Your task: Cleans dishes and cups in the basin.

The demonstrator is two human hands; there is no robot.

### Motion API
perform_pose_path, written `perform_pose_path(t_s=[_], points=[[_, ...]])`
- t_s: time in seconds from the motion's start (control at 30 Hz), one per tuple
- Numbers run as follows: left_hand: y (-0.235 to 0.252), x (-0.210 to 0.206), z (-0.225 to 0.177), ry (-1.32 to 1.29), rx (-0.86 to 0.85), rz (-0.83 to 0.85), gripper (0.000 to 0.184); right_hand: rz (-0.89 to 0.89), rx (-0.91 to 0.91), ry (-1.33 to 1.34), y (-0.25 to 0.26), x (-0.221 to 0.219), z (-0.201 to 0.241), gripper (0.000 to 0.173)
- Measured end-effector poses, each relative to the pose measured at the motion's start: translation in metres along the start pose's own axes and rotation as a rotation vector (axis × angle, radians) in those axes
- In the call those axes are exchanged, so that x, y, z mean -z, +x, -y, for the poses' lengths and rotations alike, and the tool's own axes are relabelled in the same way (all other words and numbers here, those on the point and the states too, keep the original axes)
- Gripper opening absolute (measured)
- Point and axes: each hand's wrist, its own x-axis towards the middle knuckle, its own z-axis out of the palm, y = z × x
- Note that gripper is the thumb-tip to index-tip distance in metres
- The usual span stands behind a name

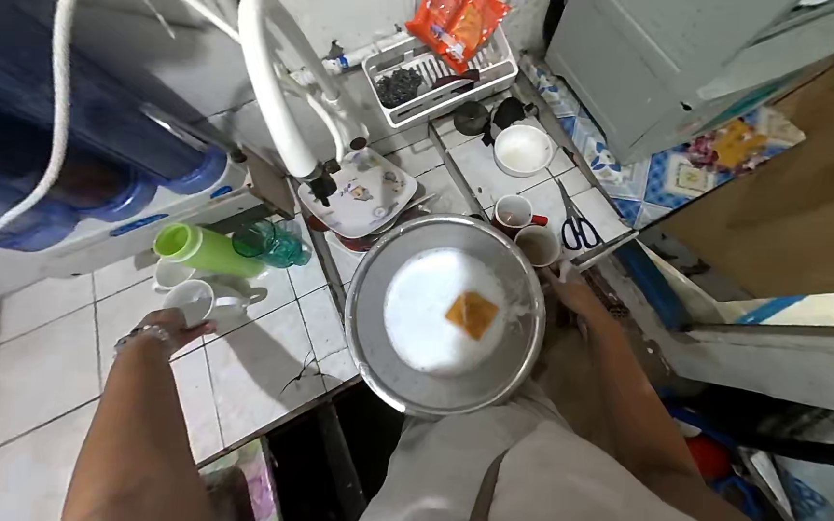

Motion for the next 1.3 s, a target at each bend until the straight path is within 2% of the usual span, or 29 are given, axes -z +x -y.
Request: perform_pose_path(t_s=[0.2,0.3,0.37,0.4,0.47,0.53,0.63,0.7,0.87,0.97,1.03,1.13,1.3], points=[[0.0,0.0,-0.002,0.042,0.026,-0.012,0.053,-0.105,0.081,-0.064,0.023,0.008,0.005,0.07],[-0.003,0.0,-0.009,0.014,0.06,-0.022,0.045,-0.171,0.248,-0.058,0.057,0.012,-0.003,0.074],[0.002,-0.005,-0.009,-0.211,0.146,-0.061,0.035,-0.147,0.386,-0.043,0.078,0.021,-0.007,0.078],[0.008,-0.012,-0.007,-0.446,0.211,-0.104,0.034,-0.121,0.453,-0.031,0.086,0.026,-0.007,0.076],[0.017,-0.026,-0.004,-0.913,0.336,-0.204,0.042,-0.063,0.57,-0.023,0.101,0.032,-0.007,0.064],[0.016,-0.031,-0.004,-1.074,0.377,-0.287,0.043,-0.027,0.637,-0.081,0.116,0.035,-0.006,0.051],[0.01,-0.034,-0.011,-1.08,0.413,-0.374,0.046,0.074,0.466,-0.12,0.119,0.037,0.007,0.041],[0.004,-0.033,-0.016,-1.029,0.436,-0.403,0.045,0.108,0.41,-0.043,0.12,0.034,0.007,0.037],[0.002,-0.037,-0.01,-1.117,0.411,-0.39,0.043,0.023,0.341,0.213,0.115,0.018,0.008,0.033],[-0.001,-0.037,-0.015,-1.561,0.407,-0.378,0.044,-0.008,0.344,0.224,0.119,0.016,0.006,0.032],[0.006,-0.041,-0.011,-1.727,0.426,-0.38,0.046,-0.021,0.308,0.241,0.121,0.016,0.004,0.034],[0.014,-0.047,-0.008,-1.824,0.436,-0.382,0.052,-0.069,0.194,0.264,0.124,0.018,0.0,0.04],[0.014,-0.058,0.001,-1.872,0.444,-0.357,0.063,-0.182,0.211,0.34,0.142,0.024,-0.019,0.042]])
